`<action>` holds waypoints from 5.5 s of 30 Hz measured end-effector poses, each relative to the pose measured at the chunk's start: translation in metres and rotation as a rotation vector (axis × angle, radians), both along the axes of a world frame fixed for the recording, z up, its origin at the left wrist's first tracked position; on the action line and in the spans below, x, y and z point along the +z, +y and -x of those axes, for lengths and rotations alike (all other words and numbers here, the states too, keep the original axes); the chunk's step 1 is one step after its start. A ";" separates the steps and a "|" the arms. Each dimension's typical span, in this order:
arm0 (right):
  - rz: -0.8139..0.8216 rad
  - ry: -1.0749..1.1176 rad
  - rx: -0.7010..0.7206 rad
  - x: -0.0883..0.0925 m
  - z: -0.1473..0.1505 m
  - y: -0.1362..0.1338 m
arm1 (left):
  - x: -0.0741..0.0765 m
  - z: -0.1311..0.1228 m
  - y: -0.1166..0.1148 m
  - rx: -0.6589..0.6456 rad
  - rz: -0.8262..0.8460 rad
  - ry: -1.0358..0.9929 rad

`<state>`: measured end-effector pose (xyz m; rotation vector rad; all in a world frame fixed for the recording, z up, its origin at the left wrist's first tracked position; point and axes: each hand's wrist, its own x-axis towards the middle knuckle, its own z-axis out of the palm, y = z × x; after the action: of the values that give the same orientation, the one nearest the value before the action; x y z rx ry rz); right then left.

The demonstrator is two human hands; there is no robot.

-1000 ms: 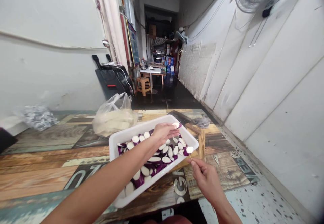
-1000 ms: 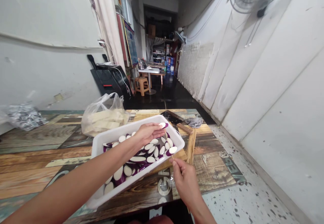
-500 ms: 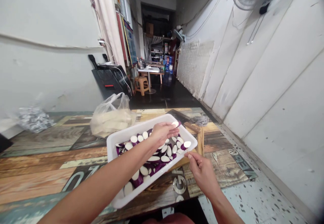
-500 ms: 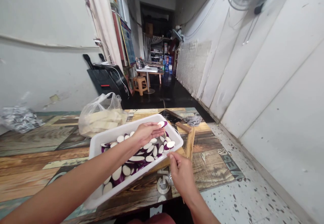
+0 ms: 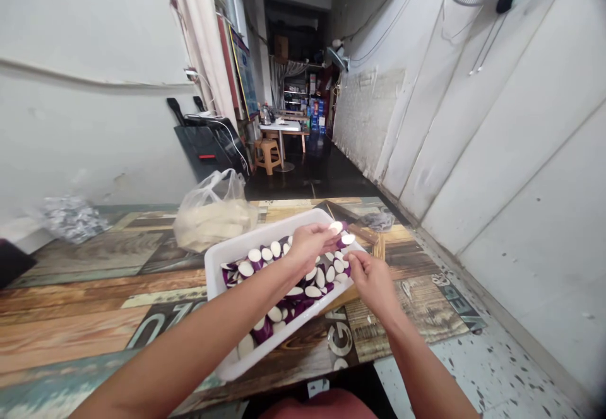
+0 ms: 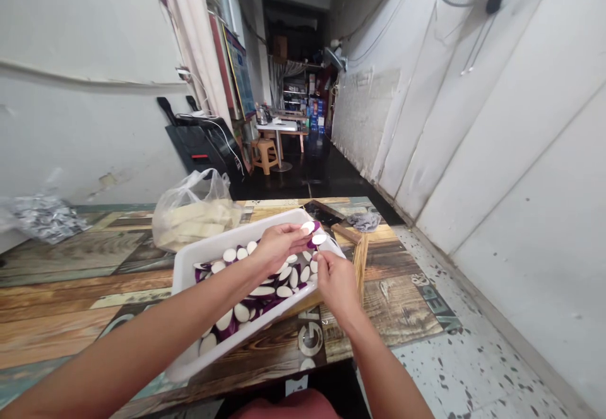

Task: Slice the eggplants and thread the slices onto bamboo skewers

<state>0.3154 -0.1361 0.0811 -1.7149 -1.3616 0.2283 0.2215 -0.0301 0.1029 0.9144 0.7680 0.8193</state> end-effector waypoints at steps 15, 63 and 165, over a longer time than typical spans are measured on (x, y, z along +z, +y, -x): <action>-0.041 0.113 -0.051 -0.003 -0.024 -0.035 | -0.073 -0.015 0.018 -0.257 -0.973 0.736; 0.057 0.258 -0.026 -0.031 -0.023 -0.051 | -0.061 -0.005 0.039 -0.229 -0.636 0.717; 0.074 0.167 0.100 -0.020 -0.008 -0.059 | -0.012 0.005 0.040 -0.099 0.111 0.017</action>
<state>0.3237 -0.1949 0.0615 -1.6503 -1.3301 0.4728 0.2164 0.0102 0.0906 0.8543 0.7689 0.6764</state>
